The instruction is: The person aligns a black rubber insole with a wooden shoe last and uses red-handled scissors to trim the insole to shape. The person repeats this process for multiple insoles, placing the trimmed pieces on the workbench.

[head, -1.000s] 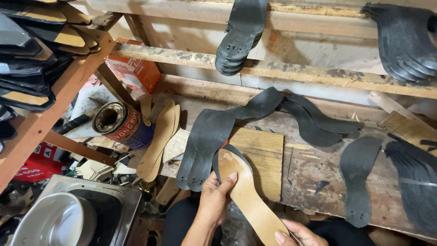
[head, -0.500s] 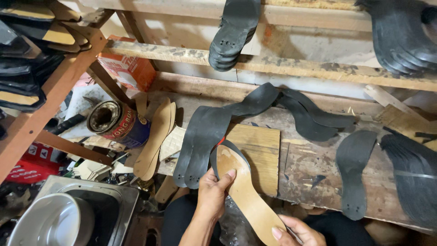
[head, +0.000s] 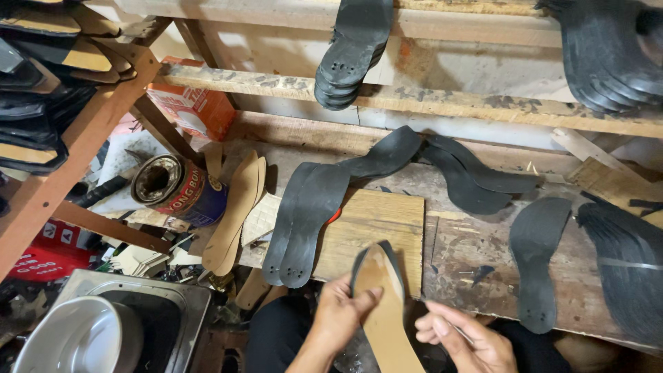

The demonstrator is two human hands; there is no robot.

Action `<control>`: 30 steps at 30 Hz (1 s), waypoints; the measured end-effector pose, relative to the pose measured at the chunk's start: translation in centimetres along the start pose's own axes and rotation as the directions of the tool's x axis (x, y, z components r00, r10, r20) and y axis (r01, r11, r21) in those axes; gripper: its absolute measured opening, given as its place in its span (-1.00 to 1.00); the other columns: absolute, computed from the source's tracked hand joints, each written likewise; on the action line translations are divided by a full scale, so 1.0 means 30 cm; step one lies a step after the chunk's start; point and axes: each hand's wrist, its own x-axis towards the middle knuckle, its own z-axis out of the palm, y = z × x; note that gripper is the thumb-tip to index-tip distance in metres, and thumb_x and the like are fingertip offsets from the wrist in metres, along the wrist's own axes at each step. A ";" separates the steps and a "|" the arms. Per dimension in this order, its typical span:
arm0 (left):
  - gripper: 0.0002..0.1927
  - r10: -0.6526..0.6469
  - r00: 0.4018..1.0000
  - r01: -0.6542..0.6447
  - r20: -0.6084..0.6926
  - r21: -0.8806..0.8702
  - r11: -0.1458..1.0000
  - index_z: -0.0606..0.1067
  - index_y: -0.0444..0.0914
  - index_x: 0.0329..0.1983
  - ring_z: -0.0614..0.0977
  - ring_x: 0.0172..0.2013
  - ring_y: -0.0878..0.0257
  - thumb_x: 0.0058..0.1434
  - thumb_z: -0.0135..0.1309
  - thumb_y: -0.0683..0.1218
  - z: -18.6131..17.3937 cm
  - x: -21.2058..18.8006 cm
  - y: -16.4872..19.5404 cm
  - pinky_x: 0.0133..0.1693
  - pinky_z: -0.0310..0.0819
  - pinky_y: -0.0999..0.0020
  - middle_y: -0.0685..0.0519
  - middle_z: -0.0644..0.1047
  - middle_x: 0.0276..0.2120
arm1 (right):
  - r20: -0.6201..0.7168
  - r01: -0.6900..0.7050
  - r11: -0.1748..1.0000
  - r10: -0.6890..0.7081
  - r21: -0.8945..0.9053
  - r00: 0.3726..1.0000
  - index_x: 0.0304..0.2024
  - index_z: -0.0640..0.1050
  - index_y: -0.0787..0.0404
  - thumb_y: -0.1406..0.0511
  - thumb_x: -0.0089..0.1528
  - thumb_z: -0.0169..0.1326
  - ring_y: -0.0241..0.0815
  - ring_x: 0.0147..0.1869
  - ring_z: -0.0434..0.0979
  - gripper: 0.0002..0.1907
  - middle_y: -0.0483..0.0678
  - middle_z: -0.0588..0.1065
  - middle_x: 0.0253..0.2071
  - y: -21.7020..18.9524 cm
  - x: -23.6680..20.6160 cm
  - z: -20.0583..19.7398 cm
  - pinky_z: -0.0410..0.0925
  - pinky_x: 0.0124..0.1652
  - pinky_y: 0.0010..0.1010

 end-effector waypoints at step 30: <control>-0.81 -0.071 0.978 0.064 0.196 0.040 0.997 0.61 -0.34 -0.09 0.56 -0.38 0.48 0.23 0.14 -0.25 0.057 -0.053 -0.038 -0.29 0.48 0.54 0.18 0.64 -0.36 | 0.278 0.695 0.597 -0.644 -0.401 0.713 -0.16 0.62 0.30 0.33 0.24 0.14 -0.20 -0.24 0.63 -0.82 -0.03 0.63 -0.31 -0.262 0.113 0.079 0.47 -0.24 -0.37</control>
